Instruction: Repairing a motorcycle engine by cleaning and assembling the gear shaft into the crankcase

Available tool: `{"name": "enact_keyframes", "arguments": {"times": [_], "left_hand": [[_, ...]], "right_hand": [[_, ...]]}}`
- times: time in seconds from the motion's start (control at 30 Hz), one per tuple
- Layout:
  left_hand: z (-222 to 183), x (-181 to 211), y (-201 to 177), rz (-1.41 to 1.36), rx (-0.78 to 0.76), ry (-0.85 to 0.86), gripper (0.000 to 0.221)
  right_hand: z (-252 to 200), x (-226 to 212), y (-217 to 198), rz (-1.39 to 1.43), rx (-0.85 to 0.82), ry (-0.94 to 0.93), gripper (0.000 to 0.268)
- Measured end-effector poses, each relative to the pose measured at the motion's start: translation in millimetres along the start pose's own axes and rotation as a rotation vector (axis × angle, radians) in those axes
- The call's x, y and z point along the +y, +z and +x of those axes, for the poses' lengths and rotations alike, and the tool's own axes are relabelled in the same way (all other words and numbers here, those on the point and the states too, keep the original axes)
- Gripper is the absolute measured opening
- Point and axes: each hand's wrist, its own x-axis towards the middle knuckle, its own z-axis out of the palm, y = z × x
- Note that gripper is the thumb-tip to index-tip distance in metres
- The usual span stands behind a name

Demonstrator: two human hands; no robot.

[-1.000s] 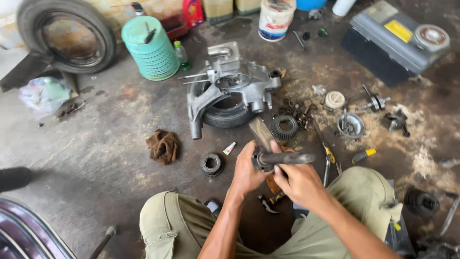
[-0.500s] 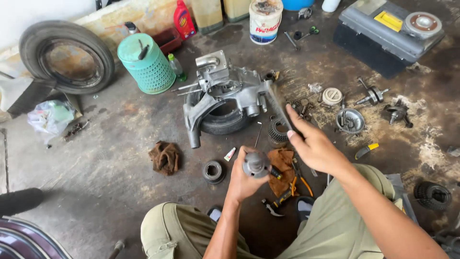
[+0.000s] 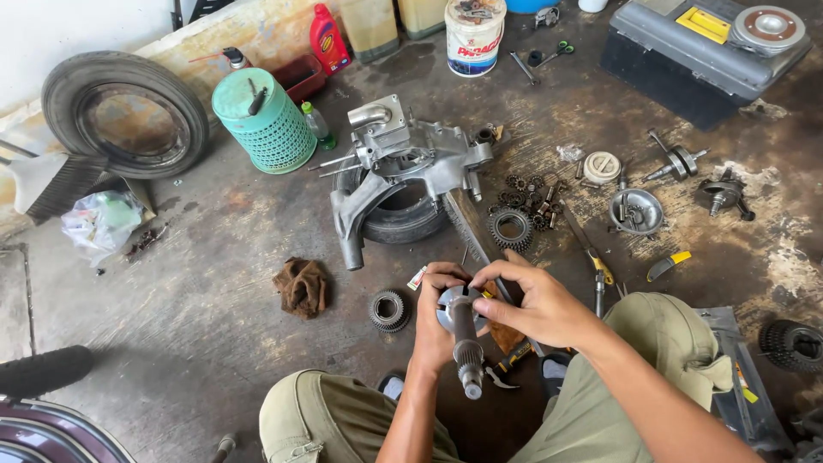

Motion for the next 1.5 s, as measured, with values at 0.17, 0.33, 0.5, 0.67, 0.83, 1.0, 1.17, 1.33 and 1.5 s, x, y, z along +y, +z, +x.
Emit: {"name": "enact_keyframes", "arguments": {"times": [0.17, 0.33, 0.5, 0.67, 0.83, 1.0, 1.17, 1.33, 1.5], "left_hand": [[6, 10, 0, 0.043, -0.004, 0.041, 0.055], [8, 14, -2, 0.121, -0.028, 0.087, 0.049], [2, 3, -5, 0.122, -0.065, 0.061, 0.055], [9, 16, -8, 0.146, -0.099, 0.024, 0.052], [9, 18, -9, 0.129, -0.077, -0.011, 0.049], [18, 32, -4, 0.179, 0.040, 0.010, 0.038], [9, 20, 3, 0.146, 0.005, -0.061, 0.045], [8, 8, 4, 0.133, 0.075, -0.119, 0.049], [12, 15, -2, 0.226, 0.150, -0.087, 0.040]], "right_hand": [[-3, 1, 3, 0.089, 0.020, 0.010, 0.026], [-2, 7, 6, 0.116, 0.025, -0.007, 0.023], [-1, 8, 7, 0.150, 0.044, -0.024, 0.016], [-1, -4, 5, 0.161, 0.049, -0.049, 0.008], [0, -9, 15, 0.316, 0.058, -0.010, 0.006], [1, 3, 31, 0.724, 0.203, 0.142, 0.009], [6, -6, 23, 0.568, 0.223, 0.171, 0.012], [-11, -27, 0, -0.118, 0.212, -0.160, 0.027], [-26, -49, 3, -0.267, 0.202, -0.145, 0.072]]}}
